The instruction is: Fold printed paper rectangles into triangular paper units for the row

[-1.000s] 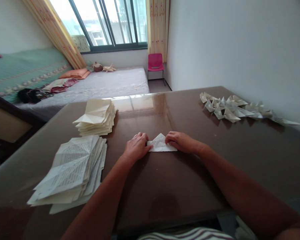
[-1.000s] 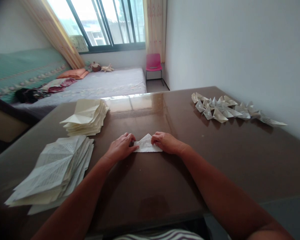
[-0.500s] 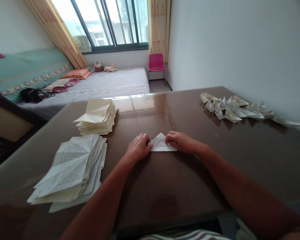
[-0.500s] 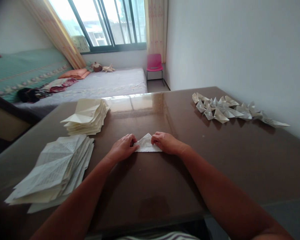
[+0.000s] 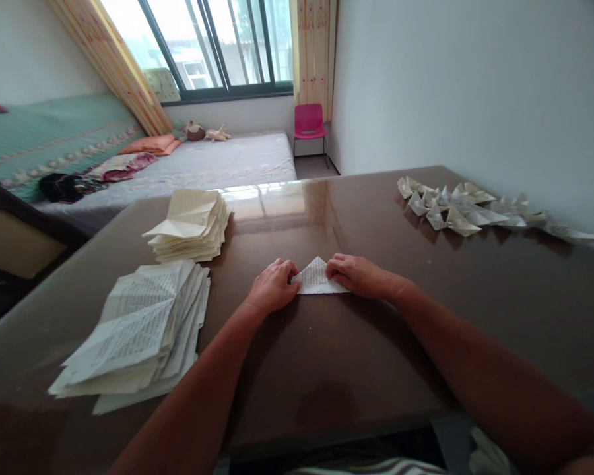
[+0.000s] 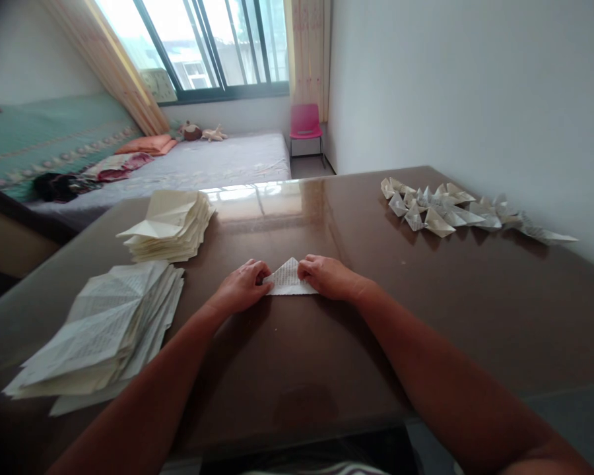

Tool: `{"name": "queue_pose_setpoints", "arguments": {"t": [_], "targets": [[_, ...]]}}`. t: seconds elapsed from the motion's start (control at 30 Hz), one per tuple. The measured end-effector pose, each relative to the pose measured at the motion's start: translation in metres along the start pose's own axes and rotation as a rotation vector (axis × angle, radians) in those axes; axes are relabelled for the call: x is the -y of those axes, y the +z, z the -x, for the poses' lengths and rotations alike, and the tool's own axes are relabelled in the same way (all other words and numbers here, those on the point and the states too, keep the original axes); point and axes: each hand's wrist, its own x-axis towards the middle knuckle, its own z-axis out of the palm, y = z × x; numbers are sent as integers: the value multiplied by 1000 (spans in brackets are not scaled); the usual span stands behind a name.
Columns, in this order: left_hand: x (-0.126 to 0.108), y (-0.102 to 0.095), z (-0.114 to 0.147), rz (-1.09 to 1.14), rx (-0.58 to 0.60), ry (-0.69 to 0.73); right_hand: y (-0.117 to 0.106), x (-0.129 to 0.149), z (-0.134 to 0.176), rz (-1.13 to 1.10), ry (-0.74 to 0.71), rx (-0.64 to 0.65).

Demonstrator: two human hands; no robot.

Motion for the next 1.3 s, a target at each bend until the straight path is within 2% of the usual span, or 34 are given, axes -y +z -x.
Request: {"name": "queue_pose_setpoints", "arguments": {"t": [0.17,0.33,0.43,0.67,0.83,1.17,1.3], "targets": [[-4,4,2,56,-27,-1,0,1,0,35,-3,-6],[2,8,-3,287,-35,-9,-1,1,0,45,-12,-5],[5,7,-6,343,-41,-15,-1,-1,0,46,-24,-2],[4,3,-5,261,-115,-89,1,-3,-1,25,-36,-5],[4,8,-6,215,-134,-80,1,-5,-2,41,-49,-8],[9,-1,-3,109,-67,-63,2,-9,-4,32,-80,-13],[1,1,0,43,-105,-83,3,-8,-4,30,-76,-24]]}}
